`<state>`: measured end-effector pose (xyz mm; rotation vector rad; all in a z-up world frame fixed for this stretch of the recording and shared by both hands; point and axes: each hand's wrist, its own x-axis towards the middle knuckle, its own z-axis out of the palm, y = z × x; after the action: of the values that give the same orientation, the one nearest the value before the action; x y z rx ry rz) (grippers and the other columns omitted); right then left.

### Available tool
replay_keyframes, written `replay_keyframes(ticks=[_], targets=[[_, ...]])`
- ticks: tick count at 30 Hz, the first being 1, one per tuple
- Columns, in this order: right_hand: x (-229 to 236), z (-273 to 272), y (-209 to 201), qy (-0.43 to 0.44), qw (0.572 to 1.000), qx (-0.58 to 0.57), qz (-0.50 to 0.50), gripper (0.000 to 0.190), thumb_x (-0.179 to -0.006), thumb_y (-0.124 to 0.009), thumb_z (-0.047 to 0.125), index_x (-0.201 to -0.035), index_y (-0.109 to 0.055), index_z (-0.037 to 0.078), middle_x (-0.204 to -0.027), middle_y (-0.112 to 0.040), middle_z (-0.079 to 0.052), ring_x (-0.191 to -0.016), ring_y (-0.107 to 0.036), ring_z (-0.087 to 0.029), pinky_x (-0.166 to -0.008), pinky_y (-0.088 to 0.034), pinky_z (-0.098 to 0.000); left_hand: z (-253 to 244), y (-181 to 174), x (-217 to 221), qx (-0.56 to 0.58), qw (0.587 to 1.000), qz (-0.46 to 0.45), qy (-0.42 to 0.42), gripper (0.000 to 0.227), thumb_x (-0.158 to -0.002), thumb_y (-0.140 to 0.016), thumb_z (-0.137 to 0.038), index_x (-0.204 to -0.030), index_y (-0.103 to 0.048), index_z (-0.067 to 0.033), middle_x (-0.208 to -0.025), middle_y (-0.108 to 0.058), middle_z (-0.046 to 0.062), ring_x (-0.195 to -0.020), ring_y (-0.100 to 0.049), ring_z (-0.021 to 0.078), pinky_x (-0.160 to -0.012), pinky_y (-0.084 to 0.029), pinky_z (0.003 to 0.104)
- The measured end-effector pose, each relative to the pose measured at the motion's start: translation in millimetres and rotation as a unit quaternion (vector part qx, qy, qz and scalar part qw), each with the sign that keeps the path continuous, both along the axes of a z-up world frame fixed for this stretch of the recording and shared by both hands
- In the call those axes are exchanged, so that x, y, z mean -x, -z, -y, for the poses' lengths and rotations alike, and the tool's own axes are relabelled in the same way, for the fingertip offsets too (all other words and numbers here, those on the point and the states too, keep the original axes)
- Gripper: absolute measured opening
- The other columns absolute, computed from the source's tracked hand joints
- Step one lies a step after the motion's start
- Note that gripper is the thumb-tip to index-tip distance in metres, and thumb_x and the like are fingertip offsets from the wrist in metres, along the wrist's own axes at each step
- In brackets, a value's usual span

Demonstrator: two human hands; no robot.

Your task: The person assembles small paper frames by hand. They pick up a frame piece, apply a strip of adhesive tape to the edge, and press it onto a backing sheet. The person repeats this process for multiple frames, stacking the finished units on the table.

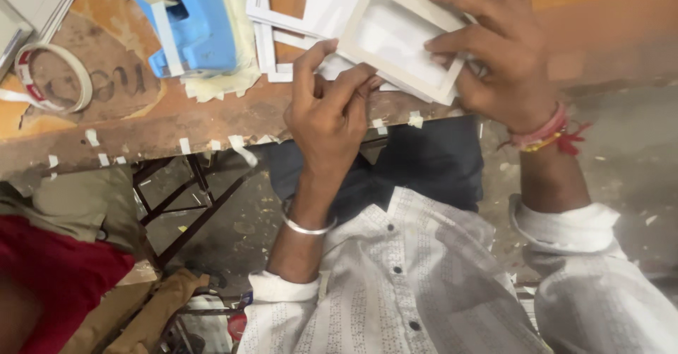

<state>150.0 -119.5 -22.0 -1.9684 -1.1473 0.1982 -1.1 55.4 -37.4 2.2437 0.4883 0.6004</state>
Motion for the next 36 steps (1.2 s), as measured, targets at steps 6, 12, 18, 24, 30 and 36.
replay_keyframes(ticks=[6,12,18,24,30,36], targets=[[11,1,5,-0.044,0.998,-0.012,0.052,0.035,-0.082,-0.093,0.025,-0.104,-0.075,0.004,-0.141,-0.062,-0.018,-0.144,-0.045,-0.046,-0.122,-0.016,-0.0675,5,6,2,0.080,0.995,0.060,-0.027,0.017,-0.095,-0.083,-0.007,-0.107,-0.072,-0.0078,-0.106,-0.067,0.003,-0.079,-0.069,0.0103,-0.062,-0.055,0.024],[15,11,14,-0.040,0.997,0.027,0.055,0.026,-0.093,-0.094,0.020,-0.111,-0.078,0.010,-0.150,-0.063,-0.014,-0.151,-0.044,-0.038,-0.129,-0.015,-0.0614,2,17,8,0.111,0.991,0.065,-0.034,0.041,-0.091,-0.087,-0.004,-0.125,-0.065,-0.0056,-0.099,-0.074,0.007,-0.057,-0.055,0.0035,-0.048,-0.040,0.021],[16,11,18,-0.031,0.998,0.033,0.034,0.018,-0.087,-0.089,0.008,-0.102,-0.079,0.007,-0.141,-0.066,-0.018,-0.147,-0.047,-0.041,-0.126,-0.016,-0.0658,1,24,10,0.127,0.988,0.088,-0.014,0.047,-0.096,-0.083,0.000,-0.136,-0.061,-0.0093,-0.109,-0.079,0.008,-0.063,-0.065,0.0007,-0.047,-0.041,0.017],[17,8,13,-0.030,0.999,0.034,0.024,0.021,-0.089,-0.090,0.013,-0.107,-0.080,0.009,-0.141,-0.066,-0.017,-0.148,-0.047,-0.040,-0.127,-0.016,-0.0642,2,27,11,0.165,0.979,0.116,-0.004,0.043,-0.100,-0.079,0.000,-0.138,-0.060,-0.0097,-0.110,-0.079,0.009,-0.082,-0.075,0.0039,-0.051,-0.049,0.015],[17,7,11,-0.026,0.999,0.032,0.019,0.019,-0.090,-0.089,0.010,-0.107,-0.081,0.010,-0.139,-0.067,-0.017,-0.147,-0.048,-0.040,-0.127,-0.017,-0.0640,1,23,10,0.162,0.981,0.107,-0.006,0.040,-0.099,-0.079,0.001,-0.134,-0.062,-0.0078,-0.109,-0.079,0.010,-0.089,-0.078,0.0079,-0.056,-0.054,0.015],[17,5,4,-0.025,0.999,0.045,0.005,0.022,-0.087,-0.088,0.009,-0.107,-0.081,0.009,-0.140,-0.066,-0.018,-0.147,-0.049,-0.041,-0.127,-0.017,-0.0638,0,18,8,0.131,0.986,0.099,-0.010,0.025,-0.095,-0.075,0.010,-0.117,-0.072,-0.0026,-0.100,-0.078,0.011,-0.094,-0.078,0.0142,-0.074,-0.064,0.024]])
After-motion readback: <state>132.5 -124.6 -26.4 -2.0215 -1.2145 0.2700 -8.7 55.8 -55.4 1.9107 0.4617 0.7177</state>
